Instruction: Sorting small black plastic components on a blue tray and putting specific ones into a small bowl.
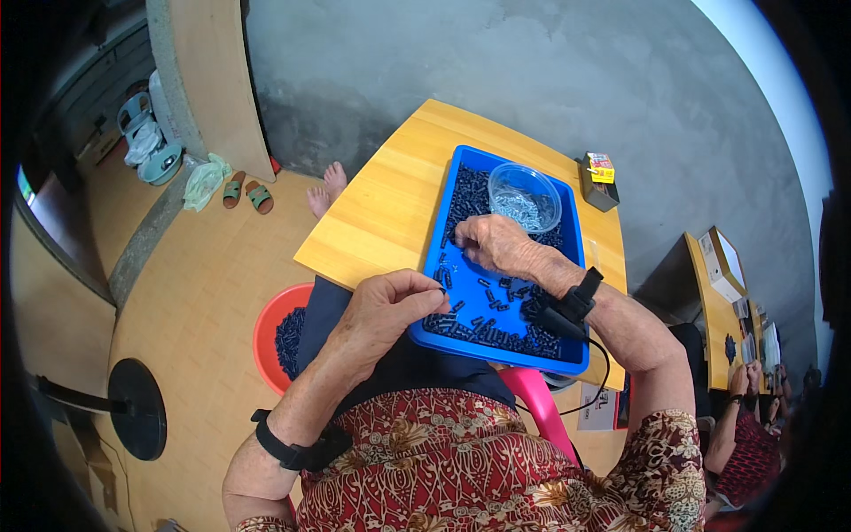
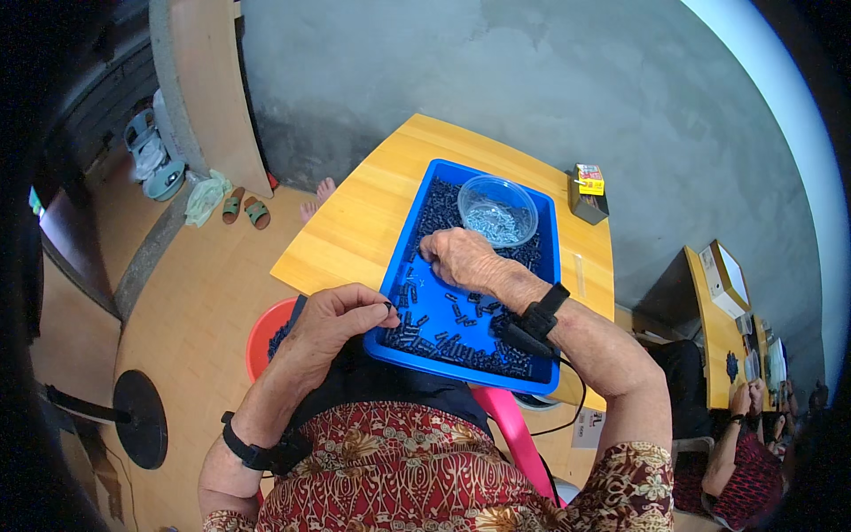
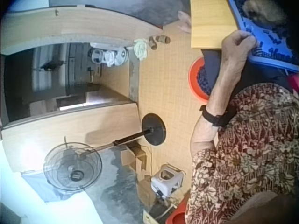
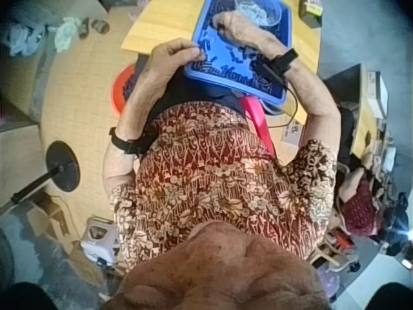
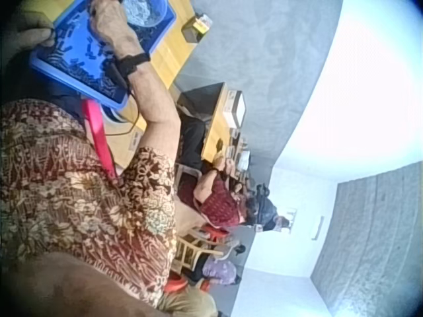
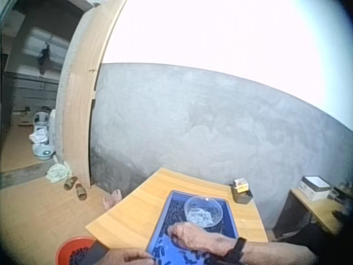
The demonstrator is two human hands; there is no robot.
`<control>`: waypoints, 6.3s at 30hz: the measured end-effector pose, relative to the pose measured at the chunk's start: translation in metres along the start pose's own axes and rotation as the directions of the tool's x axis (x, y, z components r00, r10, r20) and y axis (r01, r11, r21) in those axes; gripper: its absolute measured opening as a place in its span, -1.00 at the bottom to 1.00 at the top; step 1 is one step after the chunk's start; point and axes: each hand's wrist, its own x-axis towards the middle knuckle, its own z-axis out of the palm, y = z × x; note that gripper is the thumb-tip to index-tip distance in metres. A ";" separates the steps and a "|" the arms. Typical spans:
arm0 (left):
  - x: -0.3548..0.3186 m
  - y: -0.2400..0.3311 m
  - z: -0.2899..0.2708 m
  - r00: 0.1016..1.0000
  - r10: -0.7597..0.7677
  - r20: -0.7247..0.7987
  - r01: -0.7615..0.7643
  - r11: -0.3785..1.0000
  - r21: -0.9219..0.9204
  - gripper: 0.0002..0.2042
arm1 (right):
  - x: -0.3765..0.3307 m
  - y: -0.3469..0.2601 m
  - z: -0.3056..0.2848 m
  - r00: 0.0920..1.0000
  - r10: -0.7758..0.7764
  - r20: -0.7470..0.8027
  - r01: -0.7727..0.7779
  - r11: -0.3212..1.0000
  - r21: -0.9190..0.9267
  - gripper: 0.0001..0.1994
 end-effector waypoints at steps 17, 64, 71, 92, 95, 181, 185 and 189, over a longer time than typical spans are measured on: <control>0.000 -0.001 -0.001 1.000 0.003 -0.003 -0.003 1.000 0.005 -0.80 | -0.005 -0.016 -0.007 0.978 -0.194 -0.079 0.196 0.980 0.025 -0.91; -0.005 -0.002 0.011 0.962 0.268 -0.050 -0.260 0.957 0.127 -0.86 | -0.072 -0.108 -0.054 0.966 0.013 -0.256 0.140 0.811 0.568 -0.94; -0.005 -0.004 0.010 0.971 0.236 -0.025 -0.235 0.971 0.043 -0.87 | -0.074 -0.107 -0.032 0.810 -0.240 -0.535 0.412 0.882 0.229 -0.95; -0.008 0.002 0.010 0.997 0.073 0.004 -0.070 0.966 -0.251 -0.80 | -0.070 -0.113 -0.020 0.627 -0.322 -0.710 0.428 0.903 -0.032 -0.74; -0.009 0.002 0.010 0.998 0.069 0.013 -0.064 0.969 -0.240 -0.79 | -0.070 -0.113 -0.019 0.589 -0.382 -0.712 0.428 0.895 -0.126 -0.74; -0.011 0.010 0.016 0.994 0.078 -0.073 -0.078 0.997 0.000 -0.86 | -0.071 0.031 -0.026 0.980 0.060 0.189 -0.063 0.998 0.012 -0.86; -0.010 0.011 0.015 0.995 0.074 -0.070 -0.073 0.997 0.011 -0.86 | -0.072 0.035 -0.018 0.993 -0.060 0.103 0.061 0.998 -0.005 -0.89; -0.010 0.009 0.016 0.995 0.069 -0.075 -0.070 0.998 -0.008 -0.86 | -0.072 0.034 -0.015 0.979 -0.202 0.004 0.202 0.976 -0.087 -0.87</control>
